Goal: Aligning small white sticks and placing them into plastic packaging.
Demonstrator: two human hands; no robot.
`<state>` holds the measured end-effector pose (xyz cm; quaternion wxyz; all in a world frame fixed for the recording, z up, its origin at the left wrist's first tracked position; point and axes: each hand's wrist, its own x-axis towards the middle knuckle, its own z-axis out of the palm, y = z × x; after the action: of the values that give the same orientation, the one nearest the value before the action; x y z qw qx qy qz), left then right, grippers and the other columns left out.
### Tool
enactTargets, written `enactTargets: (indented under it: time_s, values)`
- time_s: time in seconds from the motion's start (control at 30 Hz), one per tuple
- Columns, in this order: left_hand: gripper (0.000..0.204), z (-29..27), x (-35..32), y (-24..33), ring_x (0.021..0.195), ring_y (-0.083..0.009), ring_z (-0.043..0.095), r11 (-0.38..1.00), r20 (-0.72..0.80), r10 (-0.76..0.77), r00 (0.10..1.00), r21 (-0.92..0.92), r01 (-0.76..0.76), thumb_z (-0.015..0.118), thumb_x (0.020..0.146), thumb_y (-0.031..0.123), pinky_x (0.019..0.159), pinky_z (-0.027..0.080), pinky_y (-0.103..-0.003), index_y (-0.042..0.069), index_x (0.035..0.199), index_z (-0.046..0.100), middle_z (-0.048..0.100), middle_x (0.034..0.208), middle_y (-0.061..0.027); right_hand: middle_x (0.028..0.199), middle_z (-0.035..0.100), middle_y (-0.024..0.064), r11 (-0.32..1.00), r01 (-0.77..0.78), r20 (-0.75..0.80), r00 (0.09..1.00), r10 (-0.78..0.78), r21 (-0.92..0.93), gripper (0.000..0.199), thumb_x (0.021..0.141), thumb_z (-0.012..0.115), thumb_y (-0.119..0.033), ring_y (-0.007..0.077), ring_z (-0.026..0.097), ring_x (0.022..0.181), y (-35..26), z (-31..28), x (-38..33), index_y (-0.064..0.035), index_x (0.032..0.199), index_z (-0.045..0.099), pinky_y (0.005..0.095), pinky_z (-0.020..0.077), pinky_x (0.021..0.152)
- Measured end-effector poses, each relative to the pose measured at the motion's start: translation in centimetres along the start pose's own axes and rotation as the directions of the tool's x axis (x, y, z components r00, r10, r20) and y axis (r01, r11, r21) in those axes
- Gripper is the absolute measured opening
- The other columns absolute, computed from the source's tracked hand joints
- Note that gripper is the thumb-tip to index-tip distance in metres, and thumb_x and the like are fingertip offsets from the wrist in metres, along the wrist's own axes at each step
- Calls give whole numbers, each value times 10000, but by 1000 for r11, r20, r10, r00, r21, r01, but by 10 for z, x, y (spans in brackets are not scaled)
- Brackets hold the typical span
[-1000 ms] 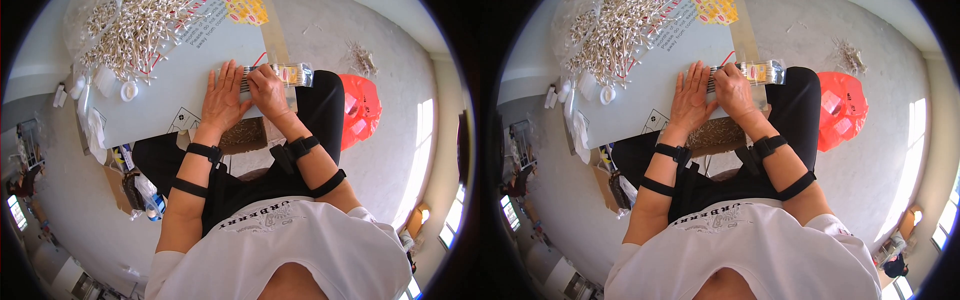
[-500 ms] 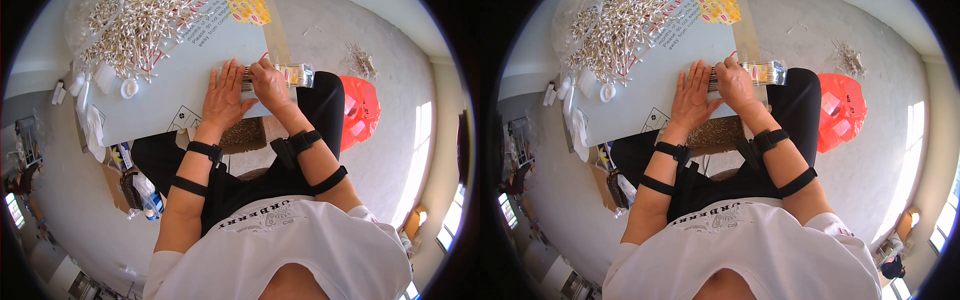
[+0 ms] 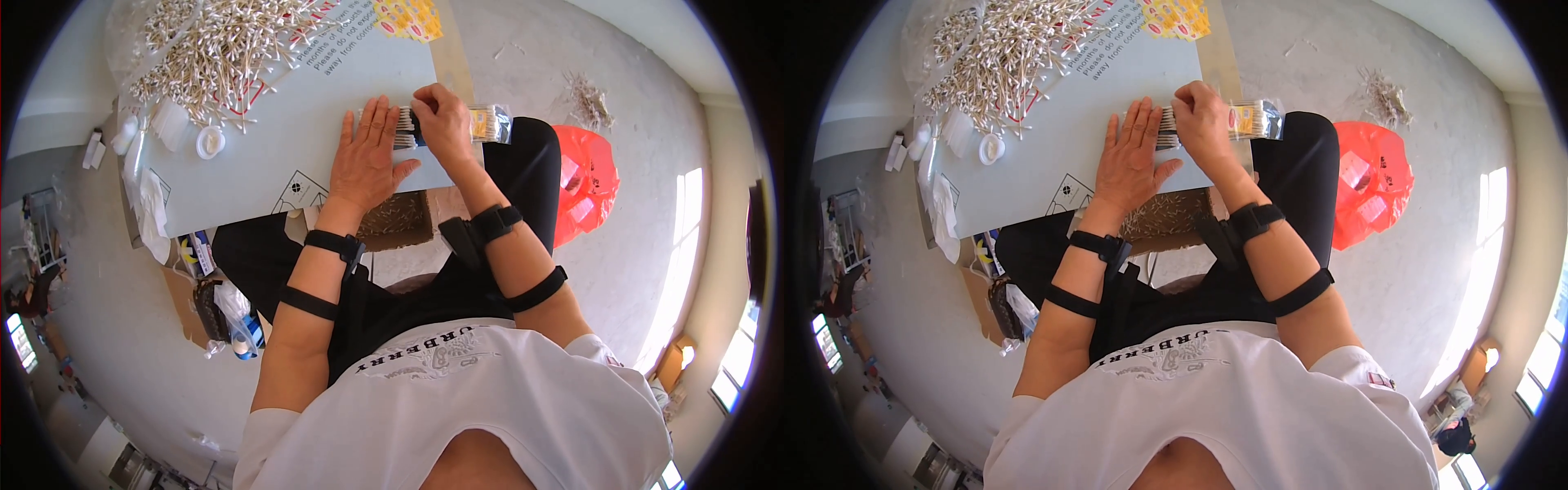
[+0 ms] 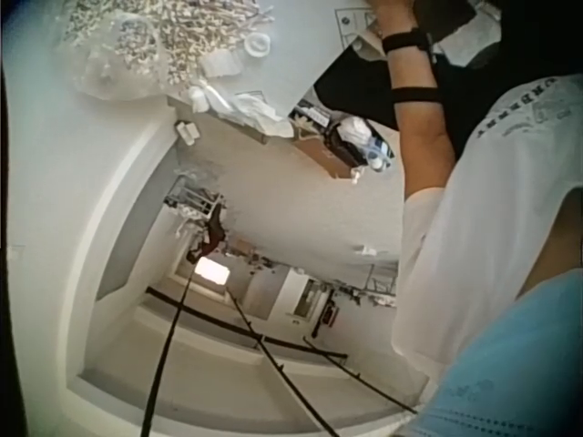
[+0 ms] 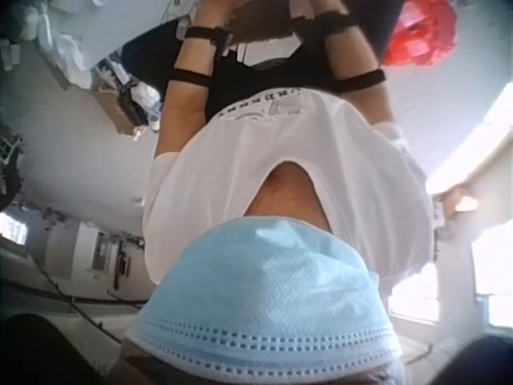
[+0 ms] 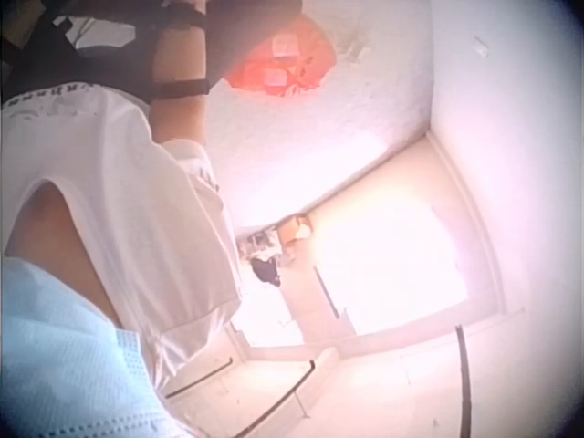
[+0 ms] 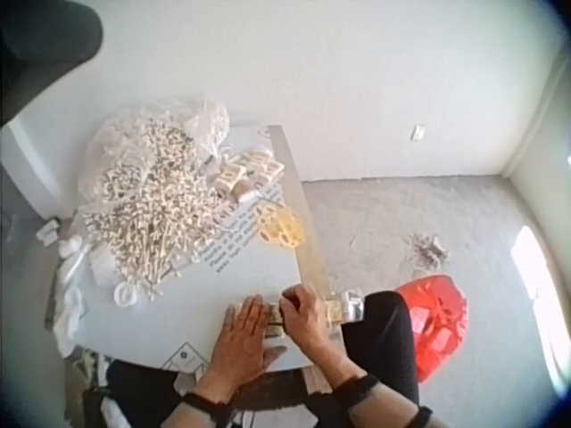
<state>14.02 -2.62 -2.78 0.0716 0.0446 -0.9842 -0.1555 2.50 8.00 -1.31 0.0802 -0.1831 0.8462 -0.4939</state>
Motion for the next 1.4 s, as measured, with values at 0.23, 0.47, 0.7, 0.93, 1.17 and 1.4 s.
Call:
enactTargets:
  time_s: [0.23,0.47,0.7,0.93,1.17,1.4]
  values:
    - [573,17,16,1,1427,-317,267,706,-384,-423,821,-708,33,446,1024,310,1165,221,-405,-2,1479,288,274,1542,-187,1308,545,164,859,134,-145,987,-70,494,265,999,484,-93,273,470,1273,20,24,-24,37,1214,565,335,352,1077]
    - [538,30,25,12,1426,-244,268,478,-311,-545,779,-878,-16,431,1033,261,1157,236,-381,-15,1475,294,285,1545,-148,1358,514,142,819,148,-163,984,-67,555,314,1012,463,-90,194,487,1256,21,36,-20,64,1277,532,307,386,1077]
    - [601,6,0,-4,1434,-343,256,876,-266,-222,938,-478,72,542,958,239,1173,200,-463,8,1464,316,260,1553,-178,1226,613,104,976,78,120,987,-105,206,376,841,658,3,196,571,1142,26,-44,-12,-22,1210,592,330,446,990]
    - [772,-1,-4,3,1463,-304,200,996,-57,-80,995,-31,78,607,891,423,1179,133,-520,46,1488,295,238,1573,-147,1252,593,74,778,561,312,821,-478,-283,500,668,765,-60,302,526,1144,16,-45,-20,-67,1147,625,411,445,973]
    - [755,2,-3,4,1467,-280,205,996,-25,-85,996,36,86,602,897,427,1185,129,-508,40,1481,319,259,1568,-149,1196,635,7,717,598,319,800,-508,-357,456,670,789,-189,245,489,1186,16,-37,-16,-104,1104,679,401,387,975]
    - [744,2,-1,6,1469,-274,195,994,7,-98,995,54,98,595,904,415,1191,126,-498,47,1485,311,238,1578,-137,1284,599,-17,716,596,450,785,-425,-364,536,706,775,-204,254,475,1223,23,-44,-6,-161,1222,635,402,354,1019]
